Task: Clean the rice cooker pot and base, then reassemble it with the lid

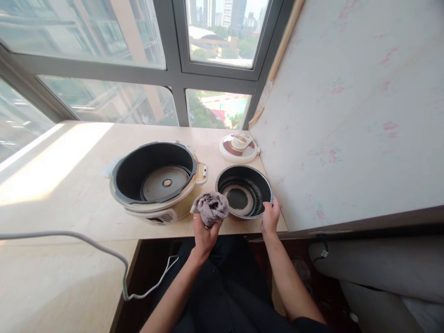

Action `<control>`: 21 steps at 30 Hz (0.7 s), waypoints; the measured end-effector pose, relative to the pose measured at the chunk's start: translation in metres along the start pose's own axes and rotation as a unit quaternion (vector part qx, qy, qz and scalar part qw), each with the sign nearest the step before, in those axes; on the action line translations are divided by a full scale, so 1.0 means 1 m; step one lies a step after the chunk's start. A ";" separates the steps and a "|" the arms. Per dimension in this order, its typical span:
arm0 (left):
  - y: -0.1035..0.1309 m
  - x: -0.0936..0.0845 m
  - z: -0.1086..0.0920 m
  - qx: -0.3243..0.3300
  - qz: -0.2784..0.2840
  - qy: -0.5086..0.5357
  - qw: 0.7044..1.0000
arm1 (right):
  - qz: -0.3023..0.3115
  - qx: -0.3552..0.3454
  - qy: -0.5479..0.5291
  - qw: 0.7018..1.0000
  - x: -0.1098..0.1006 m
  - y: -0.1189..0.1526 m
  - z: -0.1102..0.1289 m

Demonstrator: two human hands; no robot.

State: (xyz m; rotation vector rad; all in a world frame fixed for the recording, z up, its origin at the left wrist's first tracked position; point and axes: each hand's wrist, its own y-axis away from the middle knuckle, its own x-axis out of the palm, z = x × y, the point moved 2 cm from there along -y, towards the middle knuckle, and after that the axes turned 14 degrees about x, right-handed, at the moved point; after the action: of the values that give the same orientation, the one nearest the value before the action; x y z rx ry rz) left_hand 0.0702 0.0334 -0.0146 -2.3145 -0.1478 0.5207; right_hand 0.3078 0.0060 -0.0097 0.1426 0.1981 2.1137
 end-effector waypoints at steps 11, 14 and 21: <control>0.000 0.008 0.015 -0.103 0.015 0.050 0.993 | 0.013 0.007 -0.002 1.000 -0.008 -0.024 0.011; 0.005 0.002 0.016 -0.134 0.032 0.027 0.990 | 0.014 0.019 -0.005 1.000 -0.009 -0.029 0.014; 0.004 0.024 0.013 -0.153 0.027 0.058 0.986 | 0.035 0.071 -0.002 0.997 -0.013 -0.049 0.020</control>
State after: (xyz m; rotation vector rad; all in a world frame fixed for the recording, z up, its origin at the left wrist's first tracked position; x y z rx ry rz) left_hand 0.0861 0.0454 -0.0336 -2.6480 -0.1154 0.4124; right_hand 0.3595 0.0218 -0.0006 0.2399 0.3451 2.1681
